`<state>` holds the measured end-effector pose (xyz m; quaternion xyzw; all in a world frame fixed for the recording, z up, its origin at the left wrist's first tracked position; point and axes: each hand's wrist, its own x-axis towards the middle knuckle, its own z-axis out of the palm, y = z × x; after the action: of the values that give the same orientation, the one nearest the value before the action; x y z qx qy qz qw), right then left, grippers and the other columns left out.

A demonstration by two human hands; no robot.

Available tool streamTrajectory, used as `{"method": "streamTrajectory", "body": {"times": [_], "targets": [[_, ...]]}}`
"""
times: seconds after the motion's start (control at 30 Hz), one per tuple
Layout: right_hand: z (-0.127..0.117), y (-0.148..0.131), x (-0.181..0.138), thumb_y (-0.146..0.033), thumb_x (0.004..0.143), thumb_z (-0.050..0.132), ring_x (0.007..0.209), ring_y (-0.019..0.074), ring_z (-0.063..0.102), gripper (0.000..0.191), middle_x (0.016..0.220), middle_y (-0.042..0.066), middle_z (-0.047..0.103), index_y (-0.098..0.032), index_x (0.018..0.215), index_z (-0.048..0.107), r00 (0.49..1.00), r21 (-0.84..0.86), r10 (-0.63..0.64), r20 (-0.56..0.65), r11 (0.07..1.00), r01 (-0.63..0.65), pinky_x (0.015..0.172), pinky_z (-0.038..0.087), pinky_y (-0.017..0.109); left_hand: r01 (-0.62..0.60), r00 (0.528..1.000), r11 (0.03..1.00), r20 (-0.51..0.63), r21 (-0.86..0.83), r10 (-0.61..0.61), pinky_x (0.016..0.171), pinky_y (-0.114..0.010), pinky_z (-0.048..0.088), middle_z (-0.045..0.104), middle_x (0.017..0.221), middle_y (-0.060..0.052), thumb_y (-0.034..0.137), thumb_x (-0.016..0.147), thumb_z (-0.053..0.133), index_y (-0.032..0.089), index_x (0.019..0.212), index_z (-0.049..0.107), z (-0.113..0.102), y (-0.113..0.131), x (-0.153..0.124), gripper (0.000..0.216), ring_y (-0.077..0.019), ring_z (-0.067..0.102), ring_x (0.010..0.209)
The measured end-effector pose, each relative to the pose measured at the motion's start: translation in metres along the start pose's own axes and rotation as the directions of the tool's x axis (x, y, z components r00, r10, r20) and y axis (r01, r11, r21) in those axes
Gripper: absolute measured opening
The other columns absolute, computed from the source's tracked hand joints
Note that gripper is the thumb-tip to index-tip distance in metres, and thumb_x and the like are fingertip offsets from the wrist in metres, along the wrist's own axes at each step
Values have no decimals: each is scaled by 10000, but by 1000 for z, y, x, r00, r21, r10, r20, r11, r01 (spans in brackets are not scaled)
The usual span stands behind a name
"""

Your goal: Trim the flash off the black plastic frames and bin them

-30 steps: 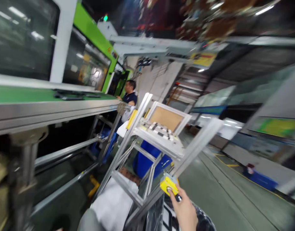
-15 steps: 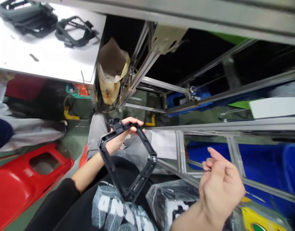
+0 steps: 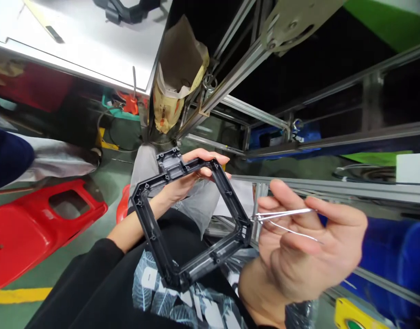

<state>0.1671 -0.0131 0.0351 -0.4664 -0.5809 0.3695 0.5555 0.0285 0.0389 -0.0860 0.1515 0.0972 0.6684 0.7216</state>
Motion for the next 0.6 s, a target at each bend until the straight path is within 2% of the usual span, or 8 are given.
{"method": "streamTrajectory", "body": {"times": [0.07, 0.17, 0.23, 0.33, 0.43, 0.5, 0.6], "targets": [[2, 3, -3, -317, 1123, 887, 1127, 212, 814, 308, 1324, 68, 788, -216, 1322, 675, 999, 25, -17, 48, 1000, 16, 1058, 696, 335, -33, 998, 999, 56, -25, 34, 853, -265, 729, 867, 1181, 44, 245, 1020, 856, 305, 1100, 839, -2, -2, 0, 101, -179, 872, 945], [2, 5, -7, -262, 1100, 903, 1184, 251, 800, 329, 1352, 62, 778, -221, 1333, 673, 992, 71, -1, 127, 997, -9, 1124, 692, 423, -51, 992, 998, 115, -43, 56, 925, -300, 735, 846, 1272, 62, 189, 1095, 743, 361, 1178, 840, -1, -5, 0, 215, -174, 866, 1037], [2, 5, -8, -243, 1068, 935, 1185, 260, 799, 373, 1354, 61, 778, -231, 1354, 695, 990, 62, -8, 138, 998, -1, 1101, 707, 417, -53, 990, 998, 128, -42, 58, 949, -337, 740, 835, 1296, 66, 170, 1111, 707, 375, 1195, 834, 0, -6, -1, 255, -184, 863, 1063], [2, 5, -5, -289, 1001, 1007, 1174, 255, 802, 447, 1347, 68, 778, -259, 1354, 734, 997, 10, -36, 73, 999, 35, 1090, 710, 419, -52, 990, 999, 133, -12, 53, 974, -385, 739, 827, 1315, 52, 202, 1121, 697, 367, 1210, 813, 1, -6, -3, 221, -211, 861, 1087], [2, 7, -1, -241, 957, 1037, 1103, 209, 807, 503, 1286, 68, 782, -270, 1372, 754, 991, -9, -64, 121, 998, 65, 982, 728, 323, -25, 990, 999, 137, 39, 20, 1019, -413, 722, 819, 1348, 3, 287, 1112, 728, 322, 1236, 791, -2, -6, -6, 143, -235, 860, 1098], [0, 8, 0, -210, 962, 1027, 1060, 194, 807, 520, 1228, 60, 792, -273, 1400, 754, 978, -10, -103, 183, 994, 106, 895, 726, 276, -42, 984, 999, 174, 26, 37, 1029, -381, 712, 808, 1381, -5, 310, 1119, 720, 335, 1284, 793, -5, -7, -7, 182, -224, 856, 1114], [-4, 10, 0, -241, 957, 1037, 1019, 208, 800, 542, 1176, 57, 797, -283, 1418, 756, 970, -42, -153, 189, 986, 163, 873, 724, 307, -70, 969, 997, 237, -35, 76, 970, -331, 720, 799, 1407, 14, 267, 1147, 663, 393, 1342, 800, -5, -8, -8, 270, -206, 851, 1130]]}}
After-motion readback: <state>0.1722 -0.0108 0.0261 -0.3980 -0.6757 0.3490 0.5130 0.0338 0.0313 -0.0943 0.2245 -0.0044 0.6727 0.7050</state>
